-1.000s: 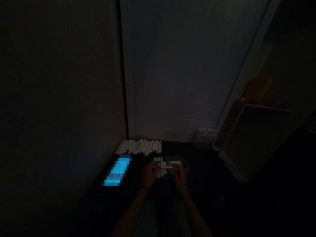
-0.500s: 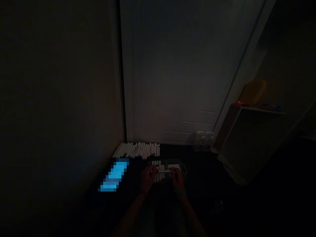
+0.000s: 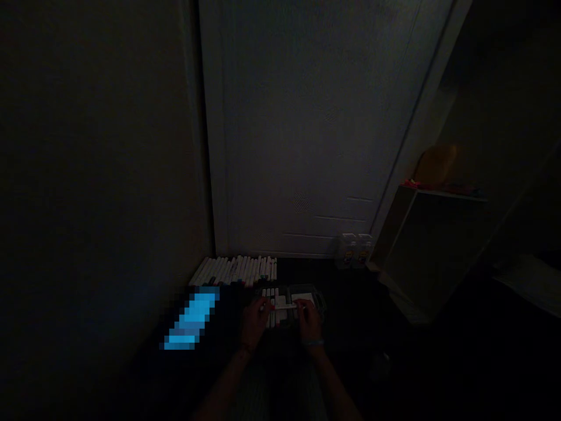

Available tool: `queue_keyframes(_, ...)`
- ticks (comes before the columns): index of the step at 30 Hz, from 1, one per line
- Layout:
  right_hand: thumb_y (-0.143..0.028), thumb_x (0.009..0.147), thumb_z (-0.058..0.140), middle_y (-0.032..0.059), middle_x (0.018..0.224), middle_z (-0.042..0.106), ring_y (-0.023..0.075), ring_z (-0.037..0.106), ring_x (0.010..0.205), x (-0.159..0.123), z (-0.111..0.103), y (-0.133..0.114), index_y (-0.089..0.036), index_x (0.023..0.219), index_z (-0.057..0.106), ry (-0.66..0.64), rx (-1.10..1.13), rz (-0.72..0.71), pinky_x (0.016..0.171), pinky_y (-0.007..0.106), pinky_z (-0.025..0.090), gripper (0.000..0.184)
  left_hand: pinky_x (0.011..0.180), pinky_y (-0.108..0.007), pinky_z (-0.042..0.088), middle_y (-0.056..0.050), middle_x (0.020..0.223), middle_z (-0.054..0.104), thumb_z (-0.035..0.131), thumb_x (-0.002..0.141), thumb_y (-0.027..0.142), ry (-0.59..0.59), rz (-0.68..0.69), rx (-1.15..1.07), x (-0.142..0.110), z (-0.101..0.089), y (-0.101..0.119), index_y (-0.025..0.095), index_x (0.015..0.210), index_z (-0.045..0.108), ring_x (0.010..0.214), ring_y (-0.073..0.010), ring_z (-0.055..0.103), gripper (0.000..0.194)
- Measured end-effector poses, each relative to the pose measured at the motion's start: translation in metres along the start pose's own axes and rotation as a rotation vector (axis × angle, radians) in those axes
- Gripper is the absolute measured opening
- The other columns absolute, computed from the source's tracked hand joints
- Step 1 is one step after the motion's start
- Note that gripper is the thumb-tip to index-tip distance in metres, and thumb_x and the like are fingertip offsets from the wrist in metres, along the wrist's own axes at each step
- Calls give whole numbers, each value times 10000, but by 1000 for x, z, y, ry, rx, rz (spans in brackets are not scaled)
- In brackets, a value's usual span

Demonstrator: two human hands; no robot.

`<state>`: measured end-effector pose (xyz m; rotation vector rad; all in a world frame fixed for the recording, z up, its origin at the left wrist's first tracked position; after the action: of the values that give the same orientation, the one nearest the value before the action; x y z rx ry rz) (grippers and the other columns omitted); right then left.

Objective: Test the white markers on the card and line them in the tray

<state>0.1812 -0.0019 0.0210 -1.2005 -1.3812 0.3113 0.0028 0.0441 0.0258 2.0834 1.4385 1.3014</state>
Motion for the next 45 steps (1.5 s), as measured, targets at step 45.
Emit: queue_keyframes(45,-346,863,384,46,871,615,164,559,816,-1,-3,-3,-200,911,589,14,-13,12,735,264,427,256,704,-271,440,-49,815,635,411,813,364,30,6,3,-2,2,-3,182,816,624,762,-159,582,280)
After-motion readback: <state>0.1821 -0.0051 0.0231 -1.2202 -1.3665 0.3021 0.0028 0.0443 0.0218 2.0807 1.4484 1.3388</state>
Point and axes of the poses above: each hand's wrist, its own x-axis towards the middle knuckle, its own z-axis out of the palm, y = z × x, the point moved 5 cm from there along x, towards the middle knuckle
